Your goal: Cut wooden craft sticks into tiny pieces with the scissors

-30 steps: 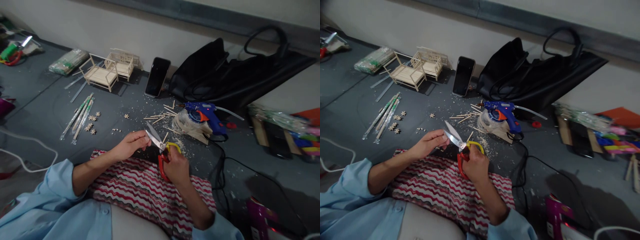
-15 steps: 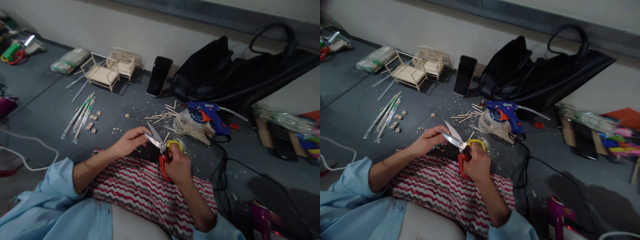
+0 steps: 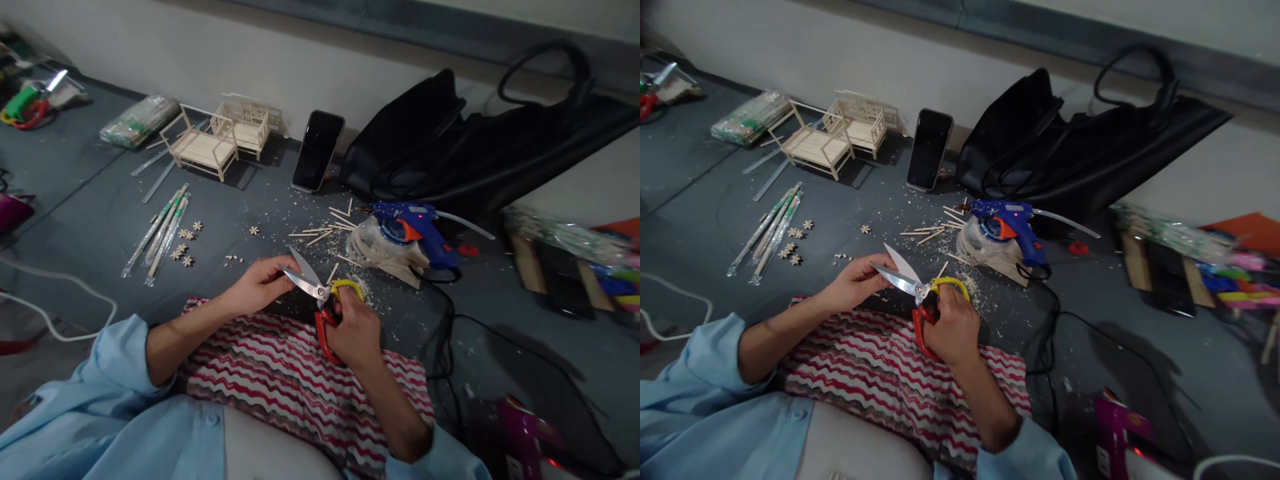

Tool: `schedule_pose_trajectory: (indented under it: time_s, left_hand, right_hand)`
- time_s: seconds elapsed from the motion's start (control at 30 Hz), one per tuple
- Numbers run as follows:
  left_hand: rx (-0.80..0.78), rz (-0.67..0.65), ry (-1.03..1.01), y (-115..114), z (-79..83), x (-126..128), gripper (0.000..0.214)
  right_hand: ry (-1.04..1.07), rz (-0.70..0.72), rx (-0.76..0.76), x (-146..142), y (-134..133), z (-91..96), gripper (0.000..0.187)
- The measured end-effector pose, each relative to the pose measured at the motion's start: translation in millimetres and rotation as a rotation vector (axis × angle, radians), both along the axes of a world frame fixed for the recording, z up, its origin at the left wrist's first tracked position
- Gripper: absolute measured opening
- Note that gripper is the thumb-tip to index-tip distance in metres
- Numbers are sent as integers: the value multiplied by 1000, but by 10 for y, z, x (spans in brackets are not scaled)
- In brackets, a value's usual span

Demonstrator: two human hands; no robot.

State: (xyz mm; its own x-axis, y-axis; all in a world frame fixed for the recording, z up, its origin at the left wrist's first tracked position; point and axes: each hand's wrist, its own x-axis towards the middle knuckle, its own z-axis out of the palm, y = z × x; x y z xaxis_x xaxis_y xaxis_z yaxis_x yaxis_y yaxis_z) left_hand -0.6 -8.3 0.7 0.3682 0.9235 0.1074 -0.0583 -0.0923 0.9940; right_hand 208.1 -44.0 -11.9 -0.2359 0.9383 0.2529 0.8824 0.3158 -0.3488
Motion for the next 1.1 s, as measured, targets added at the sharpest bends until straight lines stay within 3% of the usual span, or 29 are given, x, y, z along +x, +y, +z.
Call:
schedule_pose_trajectory:
  time_s: [0.67,0.83,1.1]
  left_hand:
    - [224,52,123,-3,-11,-40,27]
    - [215,64,156,9,33,-48,28]
    - [54,93,133,47,65,-47,24]
  right_hand:
    - [26,-14,-51,3,-36,21,9]
    - [28,-39,-25,10,-17,-9,9]
    - [152,-113,-35,84,51,-83,4]
